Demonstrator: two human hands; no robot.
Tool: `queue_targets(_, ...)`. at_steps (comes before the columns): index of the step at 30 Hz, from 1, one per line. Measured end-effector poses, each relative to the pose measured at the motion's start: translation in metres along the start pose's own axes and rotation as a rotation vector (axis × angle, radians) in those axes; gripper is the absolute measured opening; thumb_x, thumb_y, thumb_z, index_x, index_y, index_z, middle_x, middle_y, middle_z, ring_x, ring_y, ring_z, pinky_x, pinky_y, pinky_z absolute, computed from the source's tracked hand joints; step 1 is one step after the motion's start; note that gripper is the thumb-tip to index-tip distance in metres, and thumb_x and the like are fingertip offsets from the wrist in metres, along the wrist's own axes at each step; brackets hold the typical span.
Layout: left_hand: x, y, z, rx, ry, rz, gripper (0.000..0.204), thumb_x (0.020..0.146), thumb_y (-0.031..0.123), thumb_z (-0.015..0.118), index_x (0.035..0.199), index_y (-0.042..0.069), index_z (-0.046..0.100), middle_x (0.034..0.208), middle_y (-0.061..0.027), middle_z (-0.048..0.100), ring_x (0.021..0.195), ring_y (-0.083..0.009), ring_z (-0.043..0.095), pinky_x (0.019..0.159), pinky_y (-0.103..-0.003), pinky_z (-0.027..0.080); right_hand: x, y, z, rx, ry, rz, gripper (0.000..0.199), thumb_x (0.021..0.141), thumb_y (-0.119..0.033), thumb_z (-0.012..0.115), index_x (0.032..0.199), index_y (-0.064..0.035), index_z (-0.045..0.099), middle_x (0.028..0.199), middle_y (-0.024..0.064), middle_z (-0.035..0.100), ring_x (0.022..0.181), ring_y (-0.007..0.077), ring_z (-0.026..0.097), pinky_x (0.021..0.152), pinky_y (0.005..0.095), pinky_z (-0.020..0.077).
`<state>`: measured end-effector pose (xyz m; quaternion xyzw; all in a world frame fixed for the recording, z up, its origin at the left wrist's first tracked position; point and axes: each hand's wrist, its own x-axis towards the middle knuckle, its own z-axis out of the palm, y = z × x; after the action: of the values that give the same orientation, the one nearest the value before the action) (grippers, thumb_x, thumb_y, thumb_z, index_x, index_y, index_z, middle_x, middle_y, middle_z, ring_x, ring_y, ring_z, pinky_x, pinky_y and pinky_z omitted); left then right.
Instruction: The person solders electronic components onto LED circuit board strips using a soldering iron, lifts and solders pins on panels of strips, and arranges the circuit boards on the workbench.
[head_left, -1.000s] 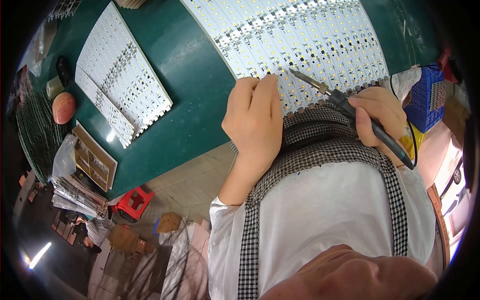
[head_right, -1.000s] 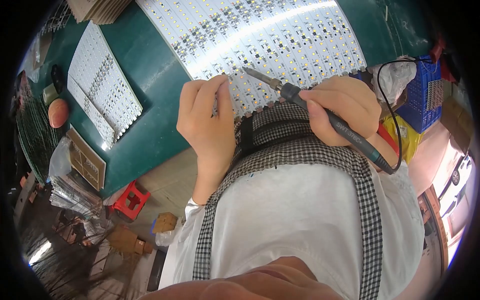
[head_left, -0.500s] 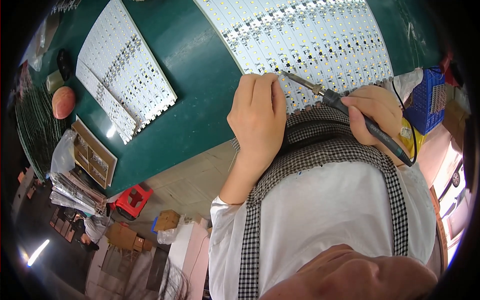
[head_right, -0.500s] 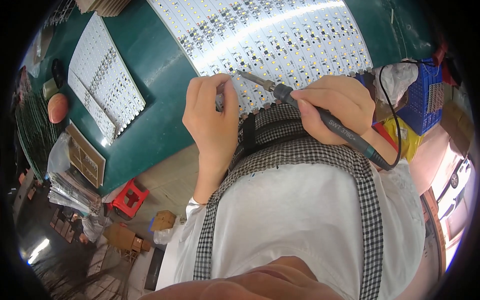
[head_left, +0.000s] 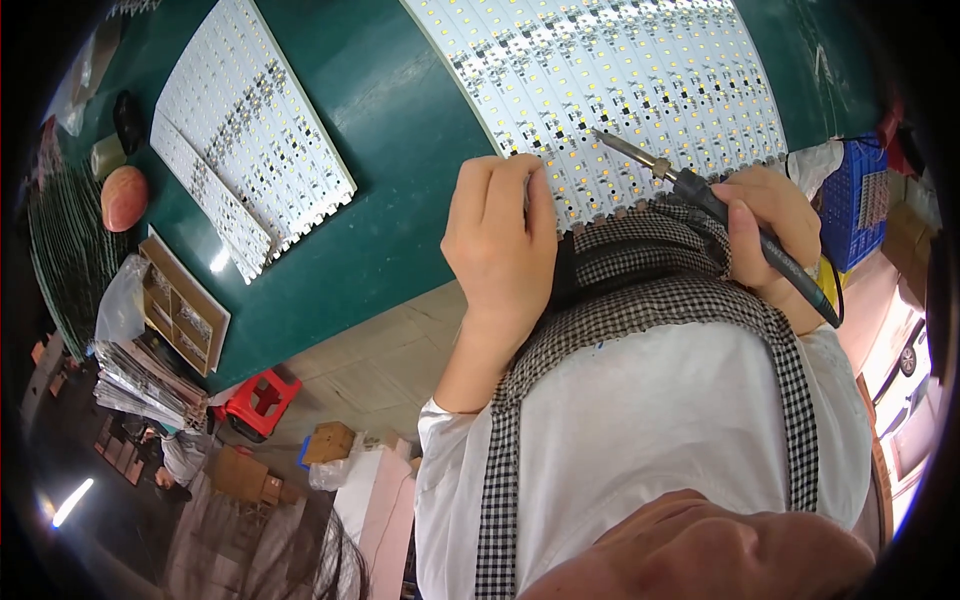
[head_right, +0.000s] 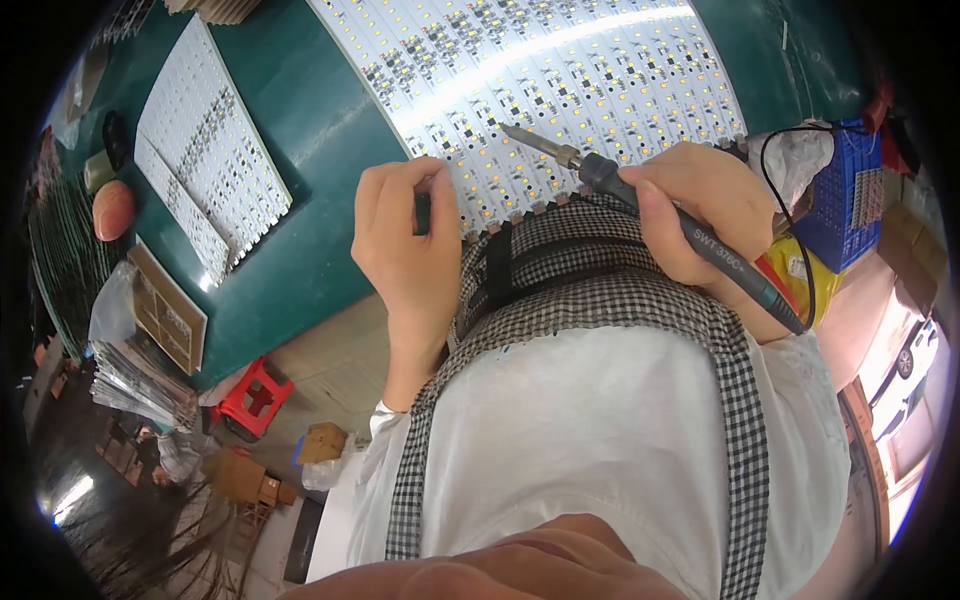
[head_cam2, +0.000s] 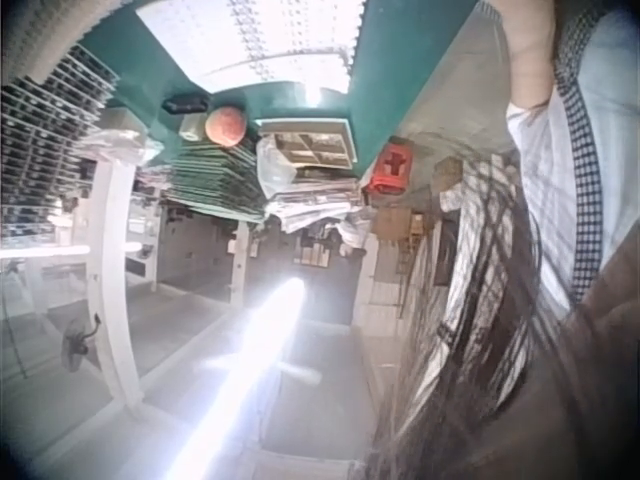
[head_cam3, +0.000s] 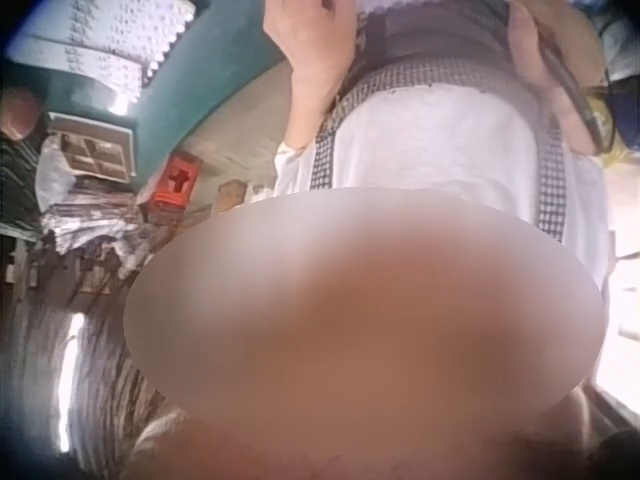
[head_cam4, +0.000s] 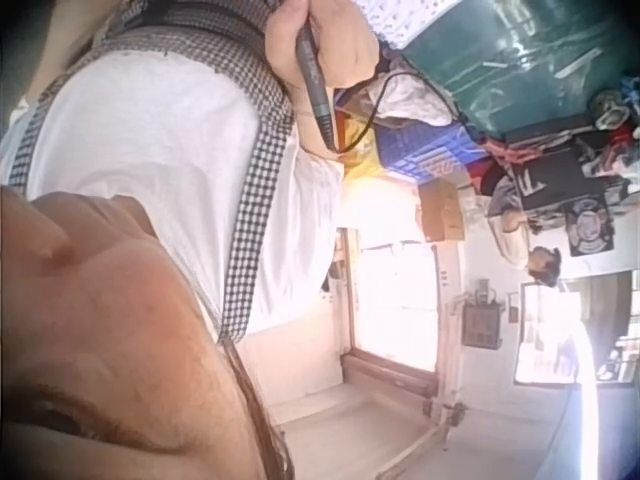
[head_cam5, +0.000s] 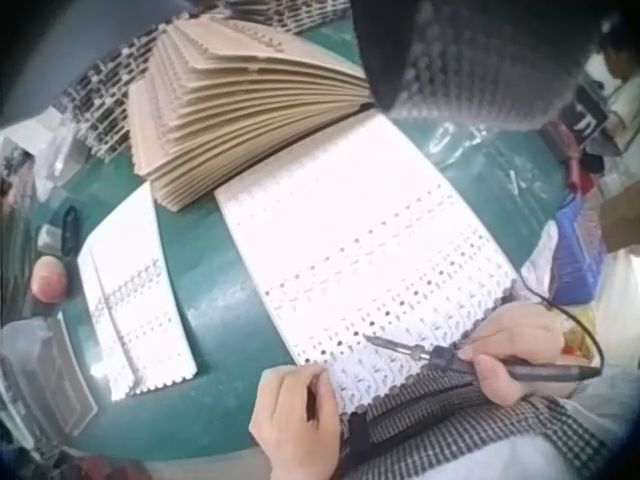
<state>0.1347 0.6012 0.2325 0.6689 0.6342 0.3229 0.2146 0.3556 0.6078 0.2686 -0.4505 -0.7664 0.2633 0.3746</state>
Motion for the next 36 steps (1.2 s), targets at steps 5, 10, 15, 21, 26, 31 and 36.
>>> queue_targets(5, 0.004, 0.003, 0.009, -0.028, 0.014, 0.01, 0.008, 0.075, -0.002, 0.062, 0.082, 0.001, 0.059, 0.077, -0.0081, 0.054, 0.066, -0.0184, 0.056, 0.059, -0.026, 0.045, 0.003, -0.002, 0.004, 0.041, -0.025, 0.081, 0.008, 0.075, 0.002, 0.058, 0.081, 0.0018, 0.062, 0.064, 0.0107, 0.059, 0.053, 0.0203, 0.058, 0.048, 0.0277, 0.0439)
queue_targets(10, 0.003, -0.001, 0.011, -0.032, 0.009, 0.037, 0.009, 0.075, 0.0, 0.062, 0.082, 0.002, 0.058, 0.077, -0.0072, 0.052, 0.066, -0.0198, 0.055, 0.056, -0.029, 0.044, 0.002, -0.001, 0.009, 0.056, -0.006, 0.107, 0.006, 0.074, 0.0, 0.06, 0.08, 0.0013, 0.062, 0.064, 0.0101, 0.06, 0.054, 0.02, 0.058, 0.049, 0.0272, 0.0436)
queue_targets(15, 0.003, -0.003, 0.011, -0.02, 0.011, 0.063, 0.009, 0.075, 0.002, 0.062, 0.082, 0.004, 0.057, 0.076, -0.0063, 0.049, 0.064, -0.0209, 0.053, 0.053, -0.031, 0.043, 0.004, -0.002, 0.012, 0.051, -0.015, 0.11, 0.006, 0.074, 0.0, 0.06, 0.08, 0.0011, 0.062, 0.063, 0.0099, 0.06, 0.054, 0.0197, 0.058, 0.049, 0.027, 0.0438)
queue_targets(21, 0.005, 0.001, 0.004, -0.043, 0.018, 0.042, 0.009, 0.073, -0.003, 0.062, 0.08, 0.001, 0.058, 0.076, -0.0084, 0.053, 0.066, -0.0195, 0.056, 0.058, -0.028, 0.045, 0.002, 0.001, 0.005, 0.025, 0.022, 0.069, 0.007, 0.076, 0.0, 0.058, 0.081, 0.0014, 0.062, 0.064, 0.0107, 0.059, 0.053, 0.0204, 0.056, 0.049, 0.0271, 0.0422)
queue_targets(26, 0.009, 0.012, 0.007, -0.043, -0.023, -0.03, 0.012, 0.074, 0.0, 0.061, 0.085, 0.002, 0.056, 0.077, -0.0109, 0.052, 0.067, -0.0267, 0.053, 0.058, -0.032, 0.044, -0.001, 0.015, -0.031, -0.103, 0.249, 0.039, 0.008, 0.078, -0.001, 0.056, 0.084, 0.0013, 0.06, 0.058, 0.0065, 0.049, 0.046, 0.015, 0.042, 0.044, 0.027, 0.0314)
queue_targets(31, 0.006, 0.022, 0.0, -0.078, -0.019, -0.073, 0.007, 0.078, -0.002, 0.057, 0.084, -0.001, 0.055, 0.077, -0.0111, 0.054, 0.066, -0.0234, 0.053, 0.058, -0.031, 0.043, 0.033, 0.071, -0.075, -0.37, 0.71, 0.023, 0.011, 0.081, -0.002, 0.057, 0.089, 0.0044, 0.062, 0.079, 0.0099, 0.062, 0.071, 0.0109, 0.056, 0.065, 0.0212, 0.0435)
queue_targets(36, 0.001, 0.019, -0.004, -0.082, 0.03, -0.055, 0.005, 0.079, -0.002, 0.057, 0.084, -0.001, 0.056, 0.076, -0.0097, 0.054, 0.065, -0.0212, 0.053, 0.057, -0.03, 0.043, 0.087, 0.138, -0.131, -0.688, 0.844, -0.066, 0.016, 0.08, -0.007, 0.064, 0.091, 0.0037, 0.064, 0.084, 0.0081, 0.064, 0.077, 0.0123, 0.06, 0.067, 0.0221, 0.0455)
